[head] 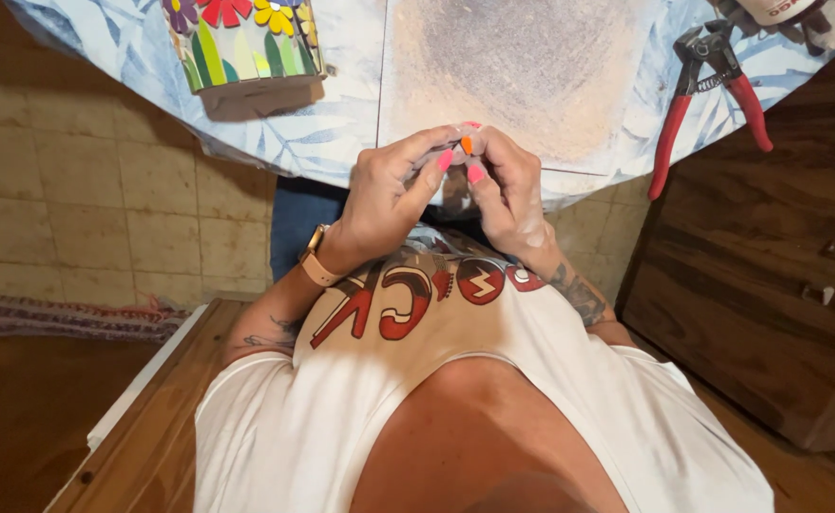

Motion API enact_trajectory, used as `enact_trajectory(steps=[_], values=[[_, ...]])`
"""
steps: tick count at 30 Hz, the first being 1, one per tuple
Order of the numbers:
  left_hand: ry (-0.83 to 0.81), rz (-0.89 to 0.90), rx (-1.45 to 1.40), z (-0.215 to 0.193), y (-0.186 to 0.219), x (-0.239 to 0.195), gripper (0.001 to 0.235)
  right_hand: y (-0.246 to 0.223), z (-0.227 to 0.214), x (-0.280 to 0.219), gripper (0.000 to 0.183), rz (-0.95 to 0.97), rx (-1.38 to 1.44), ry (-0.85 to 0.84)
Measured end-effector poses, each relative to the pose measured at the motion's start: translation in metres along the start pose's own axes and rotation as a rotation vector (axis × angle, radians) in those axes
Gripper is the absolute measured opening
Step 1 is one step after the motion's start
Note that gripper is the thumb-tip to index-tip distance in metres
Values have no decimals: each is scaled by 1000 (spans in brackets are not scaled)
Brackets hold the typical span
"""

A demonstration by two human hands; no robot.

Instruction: Decorating a cylindrical container by gluing small flower-shaped cutouts onto its surface

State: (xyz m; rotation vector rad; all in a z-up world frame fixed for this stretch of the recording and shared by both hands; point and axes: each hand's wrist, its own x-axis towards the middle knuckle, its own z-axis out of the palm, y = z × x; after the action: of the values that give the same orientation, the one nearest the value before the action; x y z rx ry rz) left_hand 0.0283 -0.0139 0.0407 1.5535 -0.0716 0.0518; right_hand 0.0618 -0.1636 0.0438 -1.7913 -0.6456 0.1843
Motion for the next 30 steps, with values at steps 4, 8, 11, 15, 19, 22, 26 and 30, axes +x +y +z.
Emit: enact_trajectory(steps=[4,8,11,15,19,22,26,30], values=[[15,4,-61,2,0,-4,22,-3,1,-3,22,9,24,10],[-9,30,-72,4,9,-3,22,3,-1,-8,24,7,23,8],[-10,38,-85,5,8,-5,22,-6,-1,-4,24,-3,13,3],[-11,58,-82,5,2,-7,22,-18,-1,0,24,-15,8,-4],[8,59,-110,8,2,-7,22,-13,-2,-2,23,-24,7,-2],[-3,53,-115,8,1,-8,23,-15,-2,-2,23,-16,10,3],[0,52,-107,9,3,-8,23,-14,-2,-2,24,-16,16,1],[-1,49,-102,9,5,-7,22,-13,-3,-3,25,-18,15,1]])
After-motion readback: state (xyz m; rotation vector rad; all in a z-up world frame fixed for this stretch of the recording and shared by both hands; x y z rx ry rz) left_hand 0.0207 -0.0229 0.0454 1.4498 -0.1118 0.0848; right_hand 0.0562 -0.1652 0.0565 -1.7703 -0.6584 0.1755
